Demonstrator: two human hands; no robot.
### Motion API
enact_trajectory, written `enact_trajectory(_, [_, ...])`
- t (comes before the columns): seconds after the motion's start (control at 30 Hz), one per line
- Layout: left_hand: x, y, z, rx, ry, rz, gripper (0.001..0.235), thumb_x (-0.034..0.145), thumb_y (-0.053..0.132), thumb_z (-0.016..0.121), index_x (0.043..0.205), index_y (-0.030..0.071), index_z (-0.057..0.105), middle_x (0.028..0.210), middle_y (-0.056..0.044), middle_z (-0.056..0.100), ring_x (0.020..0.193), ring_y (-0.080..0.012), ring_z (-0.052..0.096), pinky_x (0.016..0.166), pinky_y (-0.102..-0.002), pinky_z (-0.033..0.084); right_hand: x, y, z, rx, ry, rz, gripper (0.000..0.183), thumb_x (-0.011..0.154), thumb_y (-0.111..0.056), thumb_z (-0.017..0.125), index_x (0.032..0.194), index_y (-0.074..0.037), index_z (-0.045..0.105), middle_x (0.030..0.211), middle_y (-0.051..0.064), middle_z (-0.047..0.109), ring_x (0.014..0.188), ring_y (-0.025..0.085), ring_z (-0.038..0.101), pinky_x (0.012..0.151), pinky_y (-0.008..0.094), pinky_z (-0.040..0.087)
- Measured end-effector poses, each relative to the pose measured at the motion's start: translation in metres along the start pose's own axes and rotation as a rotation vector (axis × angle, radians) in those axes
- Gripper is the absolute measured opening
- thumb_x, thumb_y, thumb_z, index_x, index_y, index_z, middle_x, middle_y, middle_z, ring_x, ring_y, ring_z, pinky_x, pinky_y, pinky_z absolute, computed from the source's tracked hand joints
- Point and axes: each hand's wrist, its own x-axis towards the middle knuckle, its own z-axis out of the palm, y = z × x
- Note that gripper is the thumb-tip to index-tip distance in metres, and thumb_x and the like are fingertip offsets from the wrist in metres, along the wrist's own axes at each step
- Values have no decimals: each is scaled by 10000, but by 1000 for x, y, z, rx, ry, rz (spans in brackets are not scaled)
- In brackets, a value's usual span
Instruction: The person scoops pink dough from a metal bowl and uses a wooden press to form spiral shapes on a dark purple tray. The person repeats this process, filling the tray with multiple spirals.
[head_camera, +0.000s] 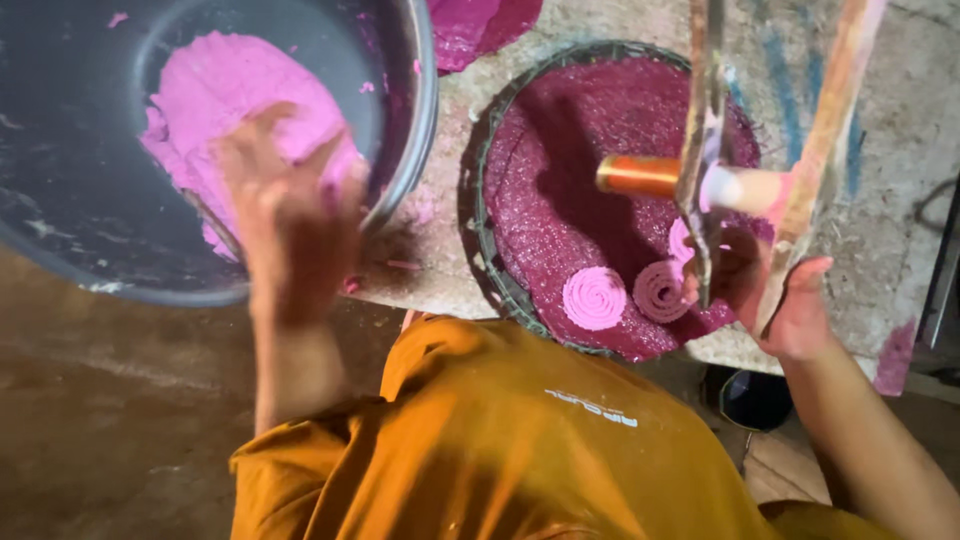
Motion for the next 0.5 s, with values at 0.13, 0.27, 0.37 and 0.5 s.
enact_trajectory(0.13, [8,21,10,-310,57,37,566,962,207,705,1502,55,629,1629,-246,423,1541,-426,381,1327,-532,289,8,3,-6,-1,-241,81,1142,807,-930,396,1455,1,515,1172,159,666,1035,273,655,903,462,534])
enact_trajectory(0.27, [30,77,77,-2185,-563,31,753,1020,490,604,1599,52,405,1624,-190,396,1543,-328,383,1304,-435,281,9,23,-1,-41,-276,389,903,953,-786,394,1329,22,543,1041,183,679,942,281,648,796,444,516])
enact_trajectory(0.37, [40,102,121,-2558,-819,163,723,1003,459,588,1597,105,376,1530,-137,509,1470,-266,445,1240,-397,325,5,23,-3,-115,-438,473,855,896,-759,304,1301,-51,559,1095,118,723,1003,231,700,866,393,568])
enact_trajectory(0.5, [35,115,164,-2728,-752,107,434,993,349,526,1355,110,512,1180,-69,587,1169,-223,543,1089,-375,418,10,10,-16,-429,-320,521,850,924,-742,222,1174,-70,679,986,97,762,876,211,706,761,384,580])
